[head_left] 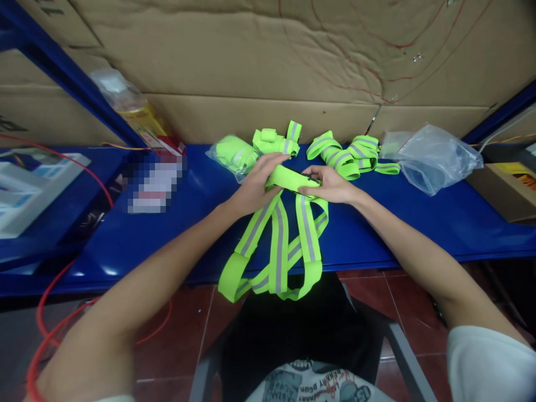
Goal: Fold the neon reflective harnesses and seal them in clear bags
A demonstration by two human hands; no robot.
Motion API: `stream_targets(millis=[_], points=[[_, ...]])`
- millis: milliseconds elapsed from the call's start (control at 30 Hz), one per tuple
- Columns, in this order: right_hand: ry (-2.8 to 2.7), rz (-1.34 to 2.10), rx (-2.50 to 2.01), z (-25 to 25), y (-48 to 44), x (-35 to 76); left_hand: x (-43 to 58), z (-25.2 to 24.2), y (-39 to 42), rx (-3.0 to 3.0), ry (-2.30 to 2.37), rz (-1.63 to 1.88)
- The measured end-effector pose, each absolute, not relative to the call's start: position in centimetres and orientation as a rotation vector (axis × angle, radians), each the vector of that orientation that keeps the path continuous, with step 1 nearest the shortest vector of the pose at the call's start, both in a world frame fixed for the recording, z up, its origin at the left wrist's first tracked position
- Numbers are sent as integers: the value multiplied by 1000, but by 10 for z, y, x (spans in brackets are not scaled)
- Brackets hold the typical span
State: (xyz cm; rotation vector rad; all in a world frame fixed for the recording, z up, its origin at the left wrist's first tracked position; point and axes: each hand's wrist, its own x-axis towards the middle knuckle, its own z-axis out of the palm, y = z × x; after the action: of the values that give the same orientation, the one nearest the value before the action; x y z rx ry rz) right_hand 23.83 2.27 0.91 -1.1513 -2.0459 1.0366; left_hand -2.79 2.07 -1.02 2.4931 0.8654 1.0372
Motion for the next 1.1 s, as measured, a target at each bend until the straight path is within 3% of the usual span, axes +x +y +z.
stream_targets(millis=[233,500,667,867,1100], points=[[-1930,1028,-964,13,19,236,-27,-17,26,1919,970,1071],[-1950,513,-899,17,21,237,-16,2,1,1313,653,627],[-2088,327,-1021,28,20,256,-20,-7,12,1371,787,630],[-2109,250,-1029,29,21,264,-27,-7,22,1810,1051,1076],[-2160,264,-1044,27,15,256,-19,3,13,1916,1128,1156]])
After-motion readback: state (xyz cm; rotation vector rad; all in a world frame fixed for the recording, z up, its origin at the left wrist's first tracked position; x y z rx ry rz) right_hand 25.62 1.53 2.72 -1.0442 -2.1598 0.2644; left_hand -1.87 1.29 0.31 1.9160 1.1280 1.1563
